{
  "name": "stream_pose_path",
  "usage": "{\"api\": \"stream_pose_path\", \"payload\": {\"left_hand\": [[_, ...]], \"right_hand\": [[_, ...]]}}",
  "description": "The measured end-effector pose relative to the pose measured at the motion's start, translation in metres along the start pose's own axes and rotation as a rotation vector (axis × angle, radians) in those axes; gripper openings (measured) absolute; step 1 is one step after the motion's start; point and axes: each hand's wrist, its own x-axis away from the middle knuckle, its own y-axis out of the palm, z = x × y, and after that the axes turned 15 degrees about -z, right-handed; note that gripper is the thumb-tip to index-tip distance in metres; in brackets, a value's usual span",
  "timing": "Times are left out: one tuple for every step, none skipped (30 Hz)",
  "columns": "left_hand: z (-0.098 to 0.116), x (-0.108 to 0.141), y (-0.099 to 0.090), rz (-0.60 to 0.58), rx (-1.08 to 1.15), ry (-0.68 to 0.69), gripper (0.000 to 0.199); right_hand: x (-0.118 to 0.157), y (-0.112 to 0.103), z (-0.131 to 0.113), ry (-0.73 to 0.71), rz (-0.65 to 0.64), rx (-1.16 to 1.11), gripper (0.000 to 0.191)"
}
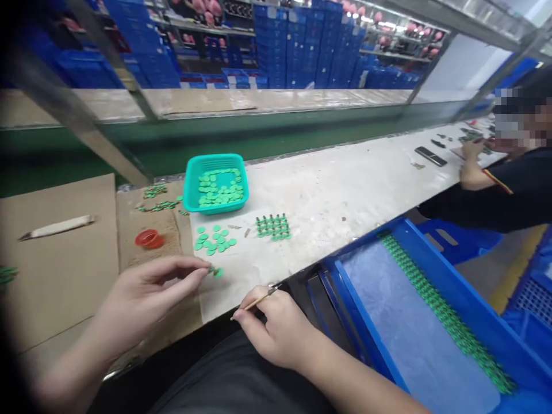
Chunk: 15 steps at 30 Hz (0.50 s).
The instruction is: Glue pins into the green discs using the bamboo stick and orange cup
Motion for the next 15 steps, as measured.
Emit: {"api": "stream_pose_path", "payload": {"left_hand": [[0.003,-0.016,0.009,-0.017,-0.058,0.03,0.042],[0.005,-0.032,0.017,-0.032,-0.101,0.053,0.04],[0.007,-0.046,0.026,-0.042,-0.137,0.069,0.036],[0.009,-0.059,0.033,-0.05,-0.168,0.08,0.033],[0.01,-0.07,0.04,-0.055,-0.201,0.085,0.031],[0.01,-0.079,0.045,-0.057,-0.232,0.087,0.03],[0.01,-0.086,0.05,-0.059,-0.261,0.085,0.029],[0.009,-0.092,0.053,-0.06,-0.286,0.082,0.029],[0.009,-0.096,0.056,-0.062,-0.307,0.08,0.029],[0.008,-0.099,0.058,-0.064,-0.325,0.079,0.029],[0.007,-0.102,0.06,-0.066,-0.34,0.08,0.03],[0.007,-0.104,0.062,-0.069,-0.353,0.081,0.03],[0.007,-0.105,0.065,-0.07,-0.363,0.081,0.031],[0.007,-0.104,0.068,-0.068,-0.373,0.081,0.031],[0.006,-0.103,0.07,-0.064,-0.382,0.078,0.032]], "right_hand": [[0.005,-0.007,0.0,0.021,0.018,0.01,0.011],[0.01,-0.013,0.001,0.036,0.037,0.014,0.01],[0.013,-0.019,0.001,0.05,0.054,0.014,0.01],[0.017,-0.024,0.0,0.061,0.07,0.012,0.01],[0.019,-0.028,0.0,0.069,0.086,0.009,0.009],[0.022,-0.032,0.0,0.078,0.097,0.006,0.009],[0.024,-0.036,0.0,0.087,0.107,0.005,0.009],[0.026,-0.039,-0.001,0.097,0.113,0.006,0.01],[0.027,-0.042,-0.001,0.106,0.119,0.01,0.011],[0.029,-0.045,-0.002,0.115,0.127,0.018,0.012],[0.03,-0.047,-0.002,0.122,0.138,0.029,0.013],[0.032,-0.05,-0.003,0.125,0.15,0.042,0.013],[0.033,-0.052,-0.003,0.125,0.161,0.053,0.013],[0.034,-0.055,-0.004,0.121,0.17,0.059,0.013],[0.035,-0.057,-0.004,0.117,0.177,0.063,0.013]]}}
